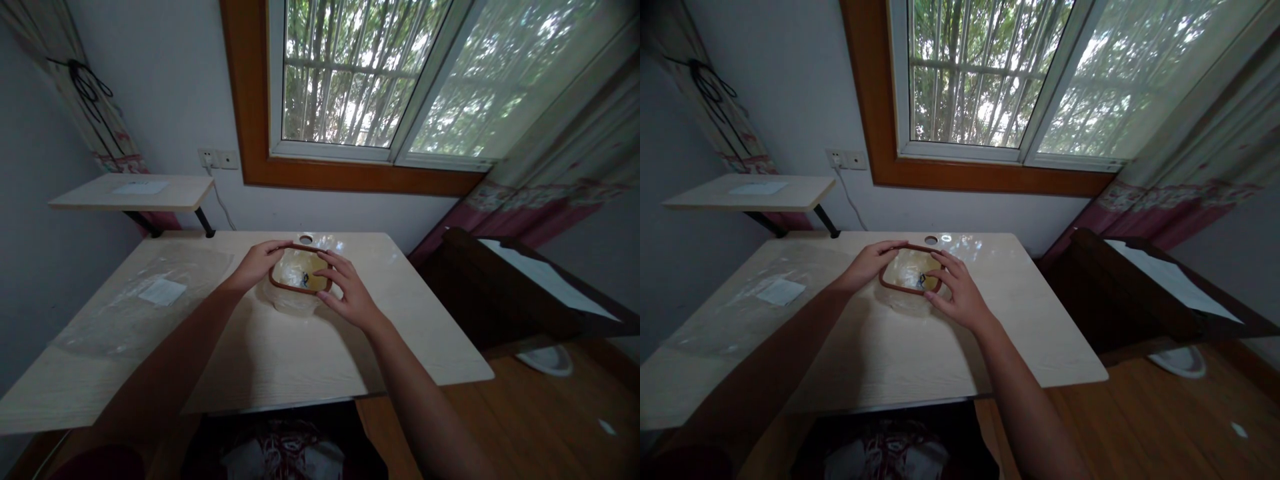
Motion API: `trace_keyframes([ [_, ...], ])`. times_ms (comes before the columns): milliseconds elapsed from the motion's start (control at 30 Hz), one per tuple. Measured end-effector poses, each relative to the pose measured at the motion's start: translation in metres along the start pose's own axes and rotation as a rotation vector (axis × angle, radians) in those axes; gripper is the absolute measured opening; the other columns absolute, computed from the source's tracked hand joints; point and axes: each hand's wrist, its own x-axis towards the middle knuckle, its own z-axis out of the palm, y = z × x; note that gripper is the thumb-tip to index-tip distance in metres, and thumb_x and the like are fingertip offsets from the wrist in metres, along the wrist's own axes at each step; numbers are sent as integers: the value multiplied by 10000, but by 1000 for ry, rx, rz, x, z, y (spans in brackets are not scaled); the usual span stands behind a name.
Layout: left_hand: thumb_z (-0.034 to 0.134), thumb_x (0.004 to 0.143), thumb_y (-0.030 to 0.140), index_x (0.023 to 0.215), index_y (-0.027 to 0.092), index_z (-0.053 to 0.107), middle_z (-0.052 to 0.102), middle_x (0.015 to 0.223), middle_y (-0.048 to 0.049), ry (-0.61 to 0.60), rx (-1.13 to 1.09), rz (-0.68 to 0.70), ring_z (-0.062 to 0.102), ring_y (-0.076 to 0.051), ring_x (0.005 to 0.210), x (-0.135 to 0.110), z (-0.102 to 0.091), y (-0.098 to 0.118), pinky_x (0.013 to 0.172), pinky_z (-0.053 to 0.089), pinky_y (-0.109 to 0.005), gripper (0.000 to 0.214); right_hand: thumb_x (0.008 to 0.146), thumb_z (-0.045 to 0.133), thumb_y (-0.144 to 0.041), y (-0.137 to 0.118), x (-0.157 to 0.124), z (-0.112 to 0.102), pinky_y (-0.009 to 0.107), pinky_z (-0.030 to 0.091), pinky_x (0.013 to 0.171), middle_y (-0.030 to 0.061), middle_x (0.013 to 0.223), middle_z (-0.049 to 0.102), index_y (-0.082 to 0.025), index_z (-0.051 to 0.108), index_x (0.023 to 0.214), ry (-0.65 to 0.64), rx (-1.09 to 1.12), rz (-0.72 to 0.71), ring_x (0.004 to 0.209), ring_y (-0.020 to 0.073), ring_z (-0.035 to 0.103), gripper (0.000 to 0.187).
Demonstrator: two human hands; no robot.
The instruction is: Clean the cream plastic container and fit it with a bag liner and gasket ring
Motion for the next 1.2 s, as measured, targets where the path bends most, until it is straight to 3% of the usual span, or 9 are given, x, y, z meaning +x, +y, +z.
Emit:
trace_keyframes([
  [167,579,910,385,1262,166,708,680,1343,-133,18,-48,-12,628,-254,1255,-5,3,0,1116,449,-434,435,931,636,-435,5,-2,7,612,342,1177,94,1557,464,-278,617,1201,17,32,4,1485,319,358,313],
  [367,563,915,397,1279,149,690,659,1376,-133,83,-186,-7,601,-251,1293,-12,12,-8,1153,414,-410,458,997,474,-523,7,-8,30,632,276,1203,120,1586,392,-258,546,1172,105,175,30,1543,322,236,325],
  [533,530,917,452,1317,150,645,618,1425,-145,160,-305,7,581,-254,1316,-19,26,-13,1132,435,-391,514,1002,376,-611,13,-8,50,643,299,1188,114,1617,321,-281,493,1185,181,264,46,1531,318,269,395],
  [733,474,942,490,1420,191,514,549,1492,-139,209,-339,-84,566,-246,1330,-24,30,-17,1058,491,-368,566,1024,319,-587,14,-5,58,615,300,1206,70,1675,205,-329,394,1383,169,237,90,1553,280,225,449],
  [833,540,905,470,1324,198,540,582,1428,-135,293,-265,-134,582,-232,1280,-31,16,-19,1017,497,-348,500,1025,355,-574,8,-4,61,605,261,1235,82,1704,125,-321,311,1506,140,231,92,1574,288,162,544],
  [967,683,783,464,1124,192,574,665,1077,-70,298,-113,-232,643,-203,981,-43,-18,-16,831,513,-310,449,1025,393,-566,2,-7,74,574,251,1250,84,1718,85,-323,139,1614,78,291,125,1588,286,91,686],
  [1100,664,765,463,866,195,574,568,768,17,226,84,-274,547,-156,708,-50,-57,-12,650,420,-267,300,1052,338,-539,4,-15,93,504,416,1167,105,1718,99,-334,19,1631,-12,464,221,1564,264,216,691],
  [1200,613,774,447,763,209,548,522,677,28,163,252,-296,494,-158,637,-51,-82,-11,588,357,-265,246,1052,378,-523,9,-21,100,491,416,1165,105,1712,136,-349,92,1627,-70,565,264,1531,258,305,665],
])
